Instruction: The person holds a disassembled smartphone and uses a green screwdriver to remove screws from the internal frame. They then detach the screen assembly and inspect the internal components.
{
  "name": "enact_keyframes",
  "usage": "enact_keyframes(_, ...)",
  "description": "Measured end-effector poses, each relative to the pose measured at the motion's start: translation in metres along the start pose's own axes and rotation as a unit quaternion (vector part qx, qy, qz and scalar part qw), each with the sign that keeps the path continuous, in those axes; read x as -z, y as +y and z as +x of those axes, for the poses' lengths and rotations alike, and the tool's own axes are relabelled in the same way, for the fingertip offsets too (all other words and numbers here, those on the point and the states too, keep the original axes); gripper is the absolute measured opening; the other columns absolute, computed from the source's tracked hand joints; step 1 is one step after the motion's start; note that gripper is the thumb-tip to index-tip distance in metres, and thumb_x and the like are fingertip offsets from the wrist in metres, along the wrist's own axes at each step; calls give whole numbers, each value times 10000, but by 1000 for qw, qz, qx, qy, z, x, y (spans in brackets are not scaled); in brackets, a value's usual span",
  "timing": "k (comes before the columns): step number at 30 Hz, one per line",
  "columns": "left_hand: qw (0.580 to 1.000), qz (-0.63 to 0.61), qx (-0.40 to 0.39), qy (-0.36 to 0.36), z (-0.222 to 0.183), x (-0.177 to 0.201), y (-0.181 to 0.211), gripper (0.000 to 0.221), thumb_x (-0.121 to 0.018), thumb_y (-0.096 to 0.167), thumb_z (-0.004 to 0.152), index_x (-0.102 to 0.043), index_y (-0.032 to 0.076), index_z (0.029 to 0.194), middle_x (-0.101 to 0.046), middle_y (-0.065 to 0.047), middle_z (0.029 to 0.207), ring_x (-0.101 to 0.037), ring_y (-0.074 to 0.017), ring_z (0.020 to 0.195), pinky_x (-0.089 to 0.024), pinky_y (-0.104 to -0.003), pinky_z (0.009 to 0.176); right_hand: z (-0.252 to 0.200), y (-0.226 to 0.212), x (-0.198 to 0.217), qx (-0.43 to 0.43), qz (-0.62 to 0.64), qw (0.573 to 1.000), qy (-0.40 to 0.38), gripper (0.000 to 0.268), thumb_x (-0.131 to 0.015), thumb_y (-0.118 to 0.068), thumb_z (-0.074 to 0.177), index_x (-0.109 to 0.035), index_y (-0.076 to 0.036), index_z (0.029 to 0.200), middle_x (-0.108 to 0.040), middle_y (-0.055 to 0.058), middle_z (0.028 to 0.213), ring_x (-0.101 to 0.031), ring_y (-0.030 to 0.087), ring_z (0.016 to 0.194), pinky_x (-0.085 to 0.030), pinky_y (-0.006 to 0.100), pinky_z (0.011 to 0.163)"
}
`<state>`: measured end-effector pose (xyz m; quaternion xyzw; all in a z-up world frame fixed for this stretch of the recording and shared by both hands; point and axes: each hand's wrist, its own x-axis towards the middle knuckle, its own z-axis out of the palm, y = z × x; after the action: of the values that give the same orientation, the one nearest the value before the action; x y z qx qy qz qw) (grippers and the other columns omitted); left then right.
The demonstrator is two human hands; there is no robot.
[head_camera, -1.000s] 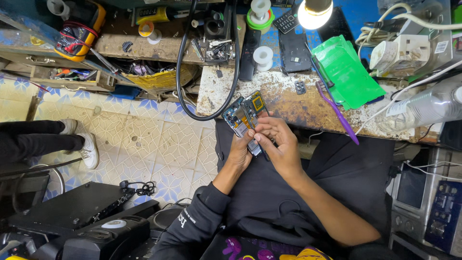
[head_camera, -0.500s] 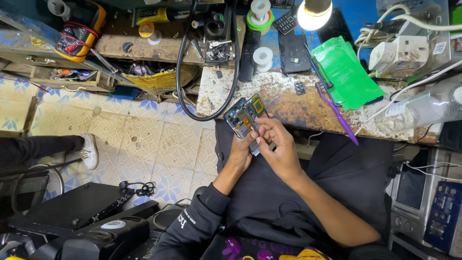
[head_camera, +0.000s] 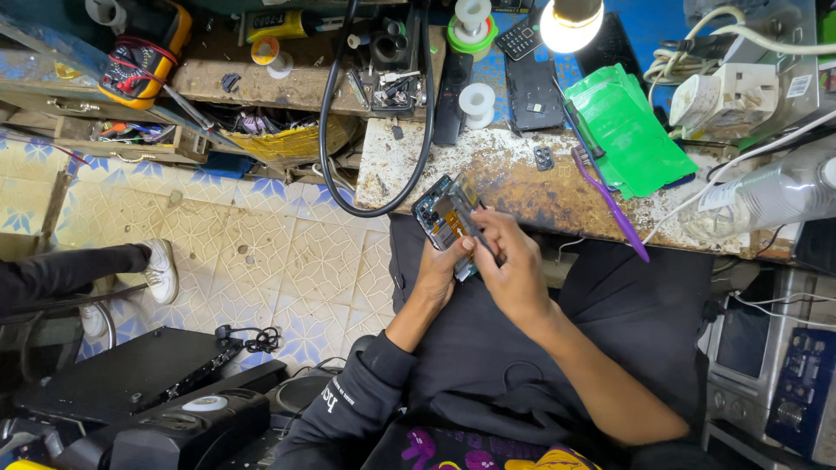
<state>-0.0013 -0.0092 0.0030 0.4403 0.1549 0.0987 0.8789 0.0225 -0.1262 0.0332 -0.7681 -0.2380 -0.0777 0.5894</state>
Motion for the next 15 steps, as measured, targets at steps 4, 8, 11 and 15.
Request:
enact_keyframes(4, 999, 3, -33, -33, 5, 9, -16, 655, -888, 288, 772, -622, 16, 1304, -727, -123, 1144, -698, -166, 993, -605, -339, 843, 7, -5, 12, -22, 69, 997, 6, 350, -591, 36, 954, -611, -31, 1296, -471, 64, 622, -435, 155, 442, -384, 308, 446)
enact_keyframes(8, 996, -35, -61, -56, 2, -2, -3, 650, -794, 344, 873, -571, -53, 1338, -709, -195, 1131, -720, -239, 975, -621, -374, 798, 13, -13, 15, -31, 139, 989, 25, 296, -555, 4, 1018, -551, 19, 1313, -467, 67, 645, -408, 104, 464, -361, 275, 459)
enact_keyframes(11, 994, -41, -87, -57, 2, -1, 1, 608, -729, 349, 929, -559, -68, 1338, -695, -226, 1102, -716, -281, 953, -613, -395, 776, 16, -12, 16, -29, 162, 986, 35, 287, -552, -8, 1027, -540, 18, 1312, -416, 48, 660, -384, 86, 481, -339, 259, 466)
enact_keyframes(15, 982, -16, -172, -72, 3, 0, 5, 578, -683, 275, 947, -529, -119, 1341, -676, -273, 1051, -707, -309, 886, -598, -402, 755, 13, 2, 16, -100, 281, 954, 15, 304, -551, 10, 1012, -520, 8, 1314, -439, 34, 664, -405, 60, 416, -350, 209, 397)
